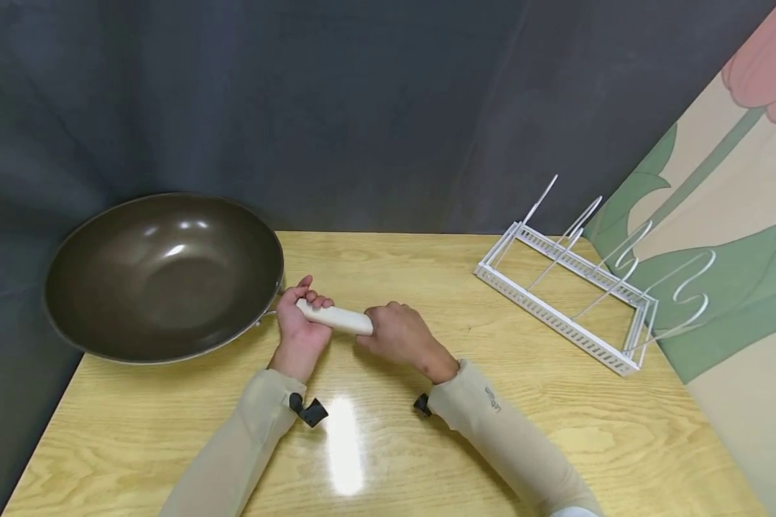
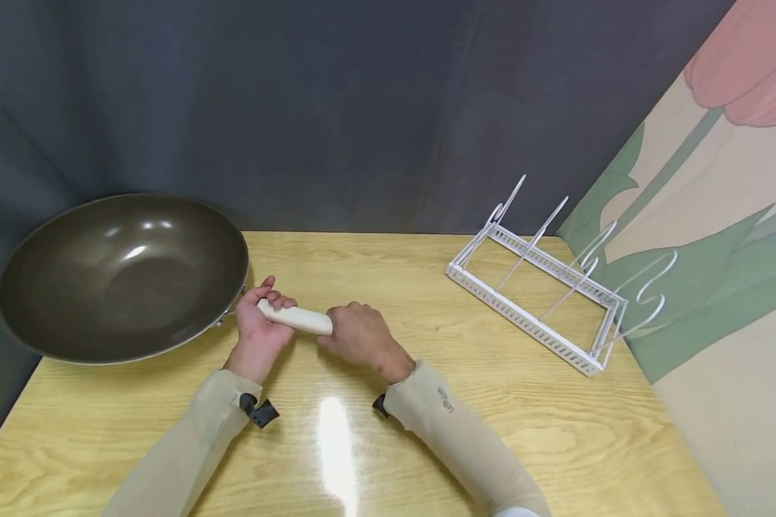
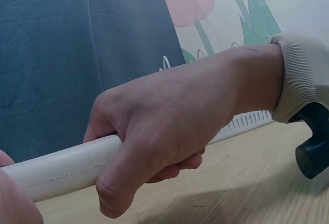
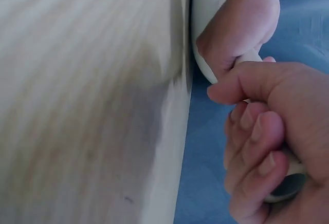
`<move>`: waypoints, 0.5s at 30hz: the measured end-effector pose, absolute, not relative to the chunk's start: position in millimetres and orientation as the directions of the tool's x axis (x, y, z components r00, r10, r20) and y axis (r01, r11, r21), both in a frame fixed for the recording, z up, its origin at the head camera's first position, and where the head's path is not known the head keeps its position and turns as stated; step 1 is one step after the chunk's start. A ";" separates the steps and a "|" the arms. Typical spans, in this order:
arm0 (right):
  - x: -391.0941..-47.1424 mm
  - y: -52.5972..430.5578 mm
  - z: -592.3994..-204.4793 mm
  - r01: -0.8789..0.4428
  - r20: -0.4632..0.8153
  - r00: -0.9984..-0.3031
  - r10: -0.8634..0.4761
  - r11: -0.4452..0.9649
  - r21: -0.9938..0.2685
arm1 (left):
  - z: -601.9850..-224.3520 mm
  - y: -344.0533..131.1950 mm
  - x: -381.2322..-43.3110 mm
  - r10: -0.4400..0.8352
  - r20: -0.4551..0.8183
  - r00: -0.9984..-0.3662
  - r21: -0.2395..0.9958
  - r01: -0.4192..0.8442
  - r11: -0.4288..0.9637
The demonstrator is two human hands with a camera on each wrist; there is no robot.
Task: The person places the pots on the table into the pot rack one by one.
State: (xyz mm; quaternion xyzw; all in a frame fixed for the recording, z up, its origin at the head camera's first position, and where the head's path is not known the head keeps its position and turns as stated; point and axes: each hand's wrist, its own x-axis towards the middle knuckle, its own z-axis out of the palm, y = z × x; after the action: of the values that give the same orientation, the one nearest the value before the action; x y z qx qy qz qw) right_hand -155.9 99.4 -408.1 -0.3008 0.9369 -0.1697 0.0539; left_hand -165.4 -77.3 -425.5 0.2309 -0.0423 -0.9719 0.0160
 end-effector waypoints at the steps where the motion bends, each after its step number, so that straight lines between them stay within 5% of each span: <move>1: -154.0 100.1 -409.3 -0.544 0.010 -0.815 -0.580 0.759 -0.358 | -425.6 -76.9 -164.4 -0.048 -0.455 -0.889 0.088 0.008 -0.996; 15: -133.4 106.3 -418.2 -0.503 0.018 -0.830 -0.557 0.736 -0.454 | -428.6 -73.1 -154.8 -0.025 -0.498 -0.867 0.151 -0.058 -0.987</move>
State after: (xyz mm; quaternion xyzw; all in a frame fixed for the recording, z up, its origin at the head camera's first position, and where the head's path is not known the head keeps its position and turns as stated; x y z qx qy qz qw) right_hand -133.4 106.3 -418.2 -0.2850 0.9297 -0.2257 0.0595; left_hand -154.8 -73.1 -428.6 0.2580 -0.0805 -0.9628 -0.0085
